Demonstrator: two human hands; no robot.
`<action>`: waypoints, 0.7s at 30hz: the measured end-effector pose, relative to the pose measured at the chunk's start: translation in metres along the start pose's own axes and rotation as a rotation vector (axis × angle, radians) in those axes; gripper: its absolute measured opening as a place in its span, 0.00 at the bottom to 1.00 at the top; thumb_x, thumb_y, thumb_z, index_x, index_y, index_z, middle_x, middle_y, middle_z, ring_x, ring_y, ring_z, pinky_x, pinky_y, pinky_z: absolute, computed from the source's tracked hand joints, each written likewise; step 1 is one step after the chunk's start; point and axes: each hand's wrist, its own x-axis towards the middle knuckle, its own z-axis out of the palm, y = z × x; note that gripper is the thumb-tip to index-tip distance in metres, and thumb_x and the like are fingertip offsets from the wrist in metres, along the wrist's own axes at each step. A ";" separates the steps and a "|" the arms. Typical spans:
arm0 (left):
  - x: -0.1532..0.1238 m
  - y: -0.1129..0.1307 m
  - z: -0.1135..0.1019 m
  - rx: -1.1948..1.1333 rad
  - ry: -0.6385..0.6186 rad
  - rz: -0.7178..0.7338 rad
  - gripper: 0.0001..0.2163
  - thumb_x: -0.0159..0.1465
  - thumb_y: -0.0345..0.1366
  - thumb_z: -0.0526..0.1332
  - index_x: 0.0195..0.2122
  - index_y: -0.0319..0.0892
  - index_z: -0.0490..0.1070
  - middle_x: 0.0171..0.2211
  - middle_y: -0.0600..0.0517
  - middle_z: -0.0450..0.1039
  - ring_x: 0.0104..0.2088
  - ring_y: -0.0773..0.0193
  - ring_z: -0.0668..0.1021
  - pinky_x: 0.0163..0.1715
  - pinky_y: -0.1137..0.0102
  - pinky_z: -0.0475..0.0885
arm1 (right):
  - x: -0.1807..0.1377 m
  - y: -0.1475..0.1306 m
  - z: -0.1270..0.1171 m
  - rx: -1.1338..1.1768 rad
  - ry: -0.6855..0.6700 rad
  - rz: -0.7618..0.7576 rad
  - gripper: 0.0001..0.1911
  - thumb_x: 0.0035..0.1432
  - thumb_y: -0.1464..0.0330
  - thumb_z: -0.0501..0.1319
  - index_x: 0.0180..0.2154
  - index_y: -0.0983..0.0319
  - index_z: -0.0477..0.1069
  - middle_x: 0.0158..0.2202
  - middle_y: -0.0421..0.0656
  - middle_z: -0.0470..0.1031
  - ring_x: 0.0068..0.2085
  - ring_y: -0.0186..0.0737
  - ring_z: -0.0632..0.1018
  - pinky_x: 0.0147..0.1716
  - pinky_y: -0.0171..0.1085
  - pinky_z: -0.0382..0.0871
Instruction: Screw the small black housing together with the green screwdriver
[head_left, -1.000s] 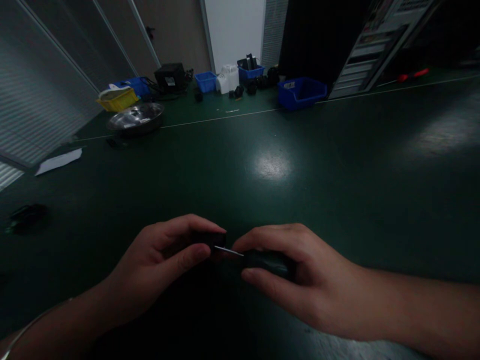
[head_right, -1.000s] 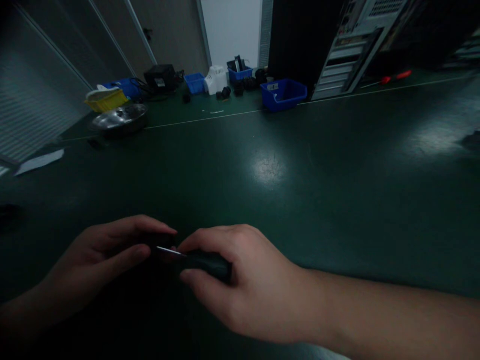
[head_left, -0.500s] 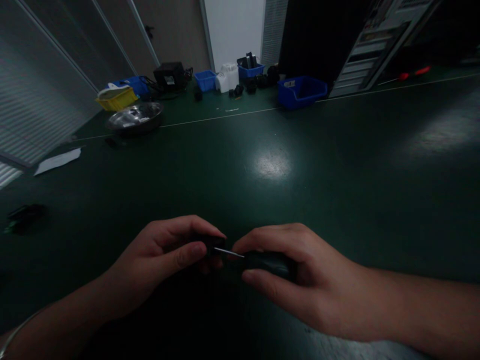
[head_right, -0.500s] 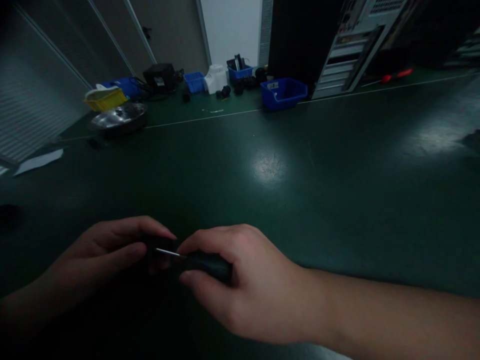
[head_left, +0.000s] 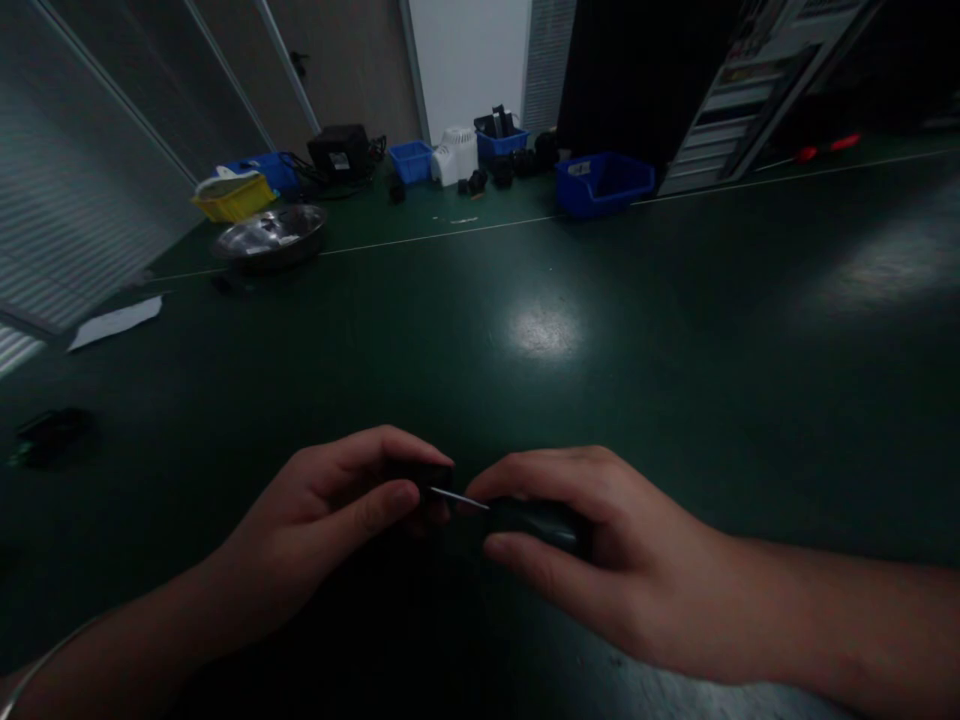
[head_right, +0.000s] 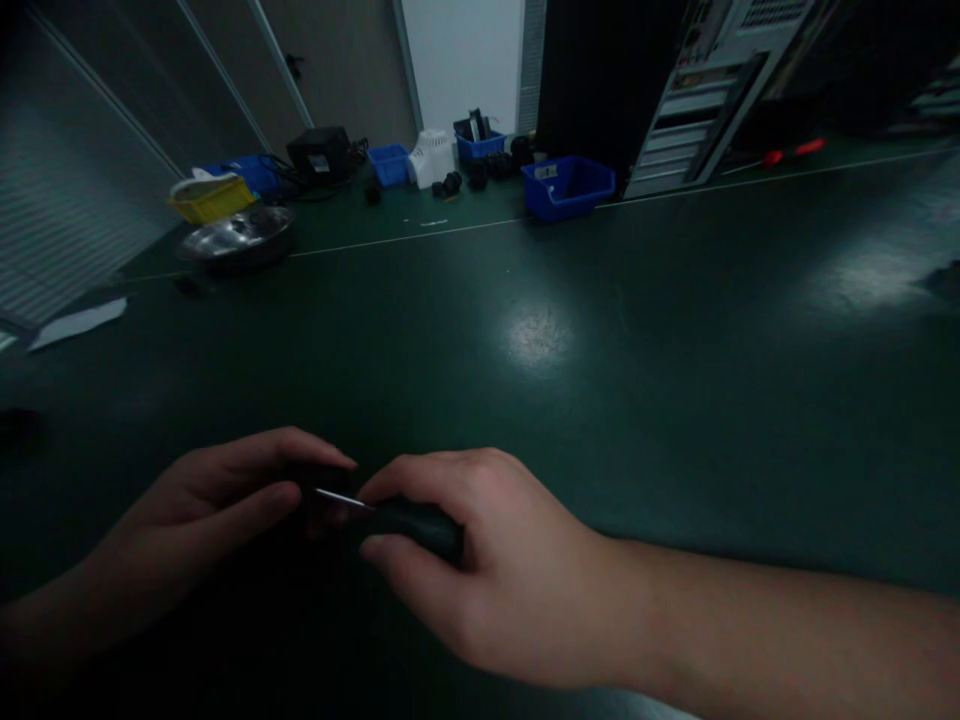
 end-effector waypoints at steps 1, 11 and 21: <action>-0.001 0.001 0.003 0.041 0.045 0.022 0.07 0.65 0.34 0.65 0.42 0.50 0.80 0.33 0.56 0.81 0.33 0.67 0.79 0.32 0.80 0.73 | 0.000 0.000 0.000 0.000 -0.001 0.010 0.10 0.64 0.71 0.60 0.46 0.64 0.75 0.35 0.41 0.79 0.32 0.36 0.77 0.31 0.32 0.69; -0.004 0.007 0.011 0.082 0.123 -0.008 0.07 0.64 0.33 0.65 0.41 0.52 0.80 0.32 0.58 0.81 0.33 0.68 0.80 0.32 0.81 0.73 | 0.000 -0.002 0.000 -0.011 0.021 0.021 0.10 0.63 0.71 0.61 0.46 0.63 0.75 0.36 0.42 0.80 0.33 0.37 0.78 0.31 0.32 0.70; -0.002 0.005 0.004 0.017 0.039 -0.050 0.06 0.63 0.34 0.67 0.40 0.50 0.81 0.31 0.57 0.80 0.31 0.69 0.78 0.31 0.82 0.72 | -0.002 -0.001 -0.001 -0.029 0.015 -0.015 0.10 0.62 0.72 0.62 0.46 0.63 0.75 0.33 0.40 0.78 0.31 0.34 0.77 0.30 0.30 0.69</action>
